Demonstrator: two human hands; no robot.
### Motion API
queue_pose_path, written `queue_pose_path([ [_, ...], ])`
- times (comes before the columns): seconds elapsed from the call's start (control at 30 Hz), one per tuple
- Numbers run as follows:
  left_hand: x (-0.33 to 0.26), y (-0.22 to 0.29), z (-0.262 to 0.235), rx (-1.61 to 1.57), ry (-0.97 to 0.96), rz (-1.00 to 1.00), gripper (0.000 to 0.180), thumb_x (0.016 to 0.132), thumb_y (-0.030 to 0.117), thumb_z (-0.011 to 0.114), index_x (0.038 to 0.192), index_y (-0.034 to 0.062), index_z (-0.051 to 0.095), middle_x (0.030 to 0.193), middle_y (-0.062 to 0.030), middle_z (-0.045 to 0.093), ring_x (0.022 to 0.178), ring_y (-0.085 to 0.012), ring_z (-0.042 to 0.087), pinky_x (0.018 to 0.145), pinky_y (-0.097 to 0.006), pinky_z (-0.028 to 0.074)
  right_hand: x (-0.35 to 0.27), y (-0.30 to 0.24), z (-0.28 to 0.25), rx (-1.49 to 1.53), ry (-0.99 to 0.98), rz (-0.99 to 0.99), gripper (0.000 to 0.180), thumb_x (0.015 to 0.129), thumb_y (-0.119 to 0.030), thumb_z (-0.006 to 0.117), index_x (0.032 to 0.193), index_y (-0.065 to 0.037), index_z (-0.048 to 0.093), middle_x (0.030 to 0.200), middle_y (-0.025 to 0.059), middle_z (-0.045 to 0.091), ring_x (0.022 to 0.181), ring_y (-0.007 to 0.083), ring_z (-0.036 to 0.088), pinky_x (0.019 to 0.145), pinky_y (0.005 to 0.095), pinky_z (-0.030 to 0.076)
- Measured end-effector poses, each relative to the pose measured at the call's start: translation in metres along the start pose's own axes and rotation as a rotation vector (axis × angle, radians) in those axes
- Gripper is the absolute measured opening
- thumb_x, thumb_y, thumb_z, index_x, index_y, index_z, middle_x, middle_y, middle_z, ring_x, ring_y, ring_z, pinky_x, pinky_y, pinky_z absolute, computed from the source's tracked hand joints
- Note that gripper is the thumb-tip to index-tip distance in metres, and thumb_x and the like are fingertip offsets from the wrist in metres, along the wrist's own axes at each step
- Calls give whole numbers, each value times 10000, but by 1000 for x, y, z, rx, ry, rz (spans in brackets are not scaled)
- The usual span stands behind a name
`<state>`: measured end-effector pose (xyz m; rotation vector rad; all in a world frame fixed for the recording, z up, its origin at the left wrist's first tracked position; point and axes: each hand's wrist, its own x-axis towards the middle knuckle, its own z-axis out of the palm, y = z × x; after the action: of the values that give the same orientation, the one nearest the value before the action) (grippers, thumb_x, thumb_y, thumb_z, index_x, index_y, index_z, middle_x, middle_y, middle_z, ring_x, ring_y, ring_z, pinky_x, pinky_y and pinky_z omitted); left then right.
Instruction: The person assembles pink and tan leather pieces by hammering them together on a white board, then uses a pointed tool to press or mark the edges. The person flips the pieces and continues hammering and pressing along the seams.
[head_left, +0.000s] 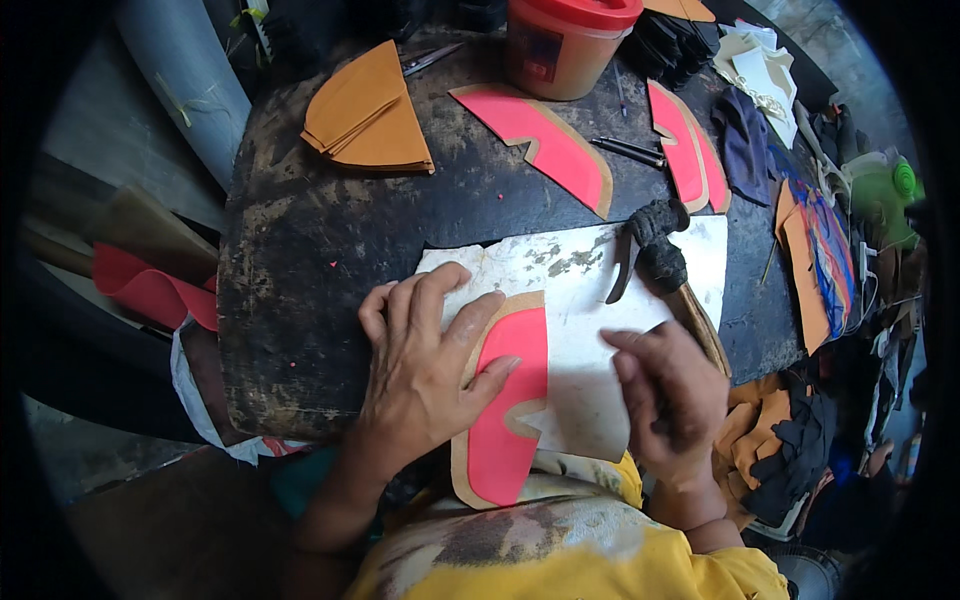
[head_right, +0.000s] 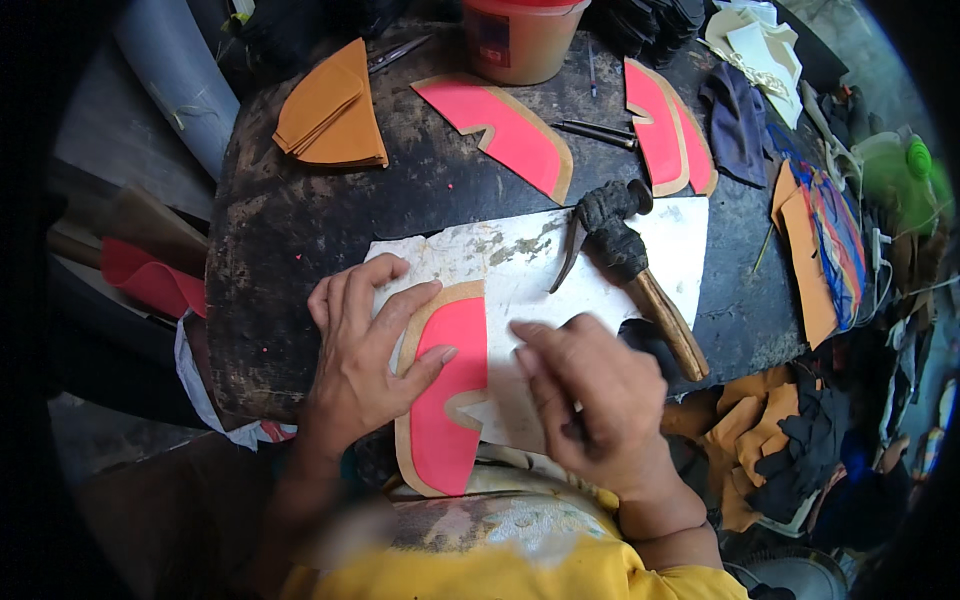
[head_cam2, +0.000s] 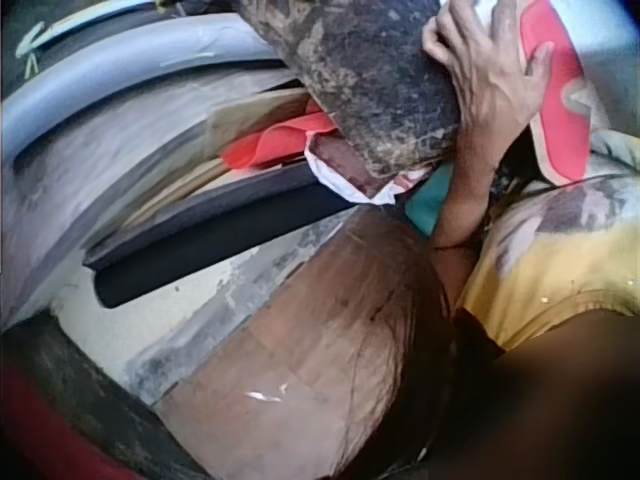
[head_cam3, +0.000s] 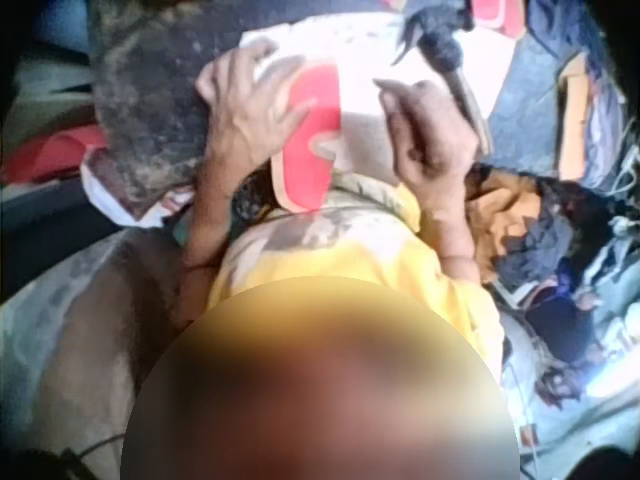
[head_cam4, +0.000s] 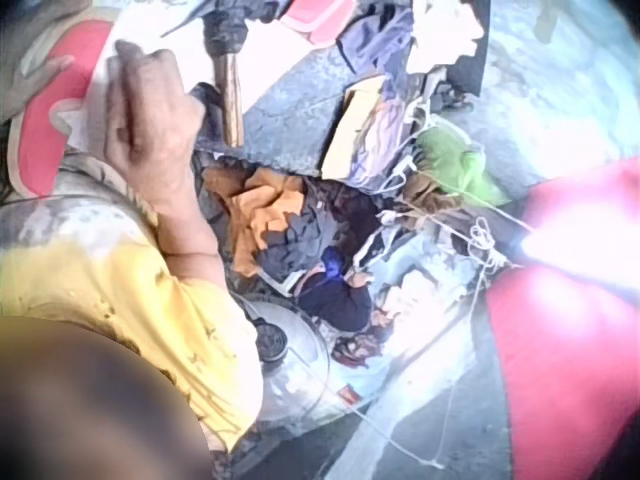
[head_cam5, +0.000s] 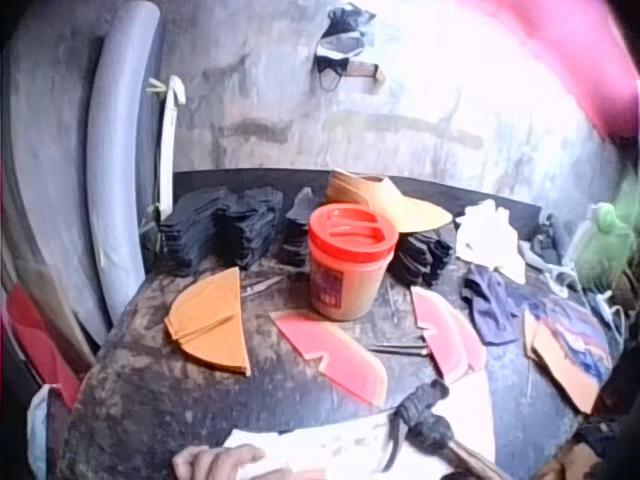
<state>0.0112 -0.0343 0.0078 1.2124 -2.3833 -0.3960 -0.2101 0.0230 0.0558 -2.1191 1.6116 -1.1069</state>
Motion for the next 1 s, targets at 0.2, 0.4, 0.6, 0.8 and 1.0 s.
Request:
queue_pose_path([
  [0.2, 14, -4, -5, -157, -74, 29, 448, 724, 233, 854, 1085, 67, 649, 1103, -107, 547, 1092, -278, 521, 1020, -457, 307, 7, 7, 1, 339, 173, 267, 323, 1033, -128, 469, 1288, 23, 598, 938, 63, 566, 721, 95, 474, 650, 223, 379],
  [0.4, 36, -22, -13, -300, -233, 39, 342, 783, 146, 805, 1075, 60, 648, 959, -47, 610, 965, -216, 582, 990, -403, 318, -5, 31, -12, -365, 127, 244, 412, 937, 110, 475, 1319, 3, 587, 1052, 163, 555, 884, 262, 584, 739, 320, 480],
  [0.6, 38, -25, -12, -306, -232, 91, 399, 797, 154, 776, 1165, 48, 663, 1027, -91, 615, 1018, -239, 577, 1022, -410, 305, -14, 71, -9, -685, -60, 229, 517, 949, -155, 657, 1427, -38, 498, 1002, 157, 548, 836, 328, 548, 791, 427, 483],
  [0.8, 36, -27, -11, -319, -219, 112, 391, 787, 132, 763, 1162, 59, 681, 1051, -102, 599, 1035, -252, 571, 1015, -424, 307, -21, 50, -15, -102, -35, 479, 519, 1010, -152, 604, 1466, 11, 417, 1142, 173, 654, 985, 269, 653, 899, 355, 490],
  [1.0, 27, -26, -9, -201, -136, 292, 332, 793, 80, 760, 1120, 60, 702, 1033, -84, 589, 988, -239, 586, 938, -431, 368, -38, 24, -13, 368, -119, 546, 566, 946, -27, 668, 1450, 36, 418, 1369, 221, 592, 1139, 229, 645, 897, 312, 512],
])
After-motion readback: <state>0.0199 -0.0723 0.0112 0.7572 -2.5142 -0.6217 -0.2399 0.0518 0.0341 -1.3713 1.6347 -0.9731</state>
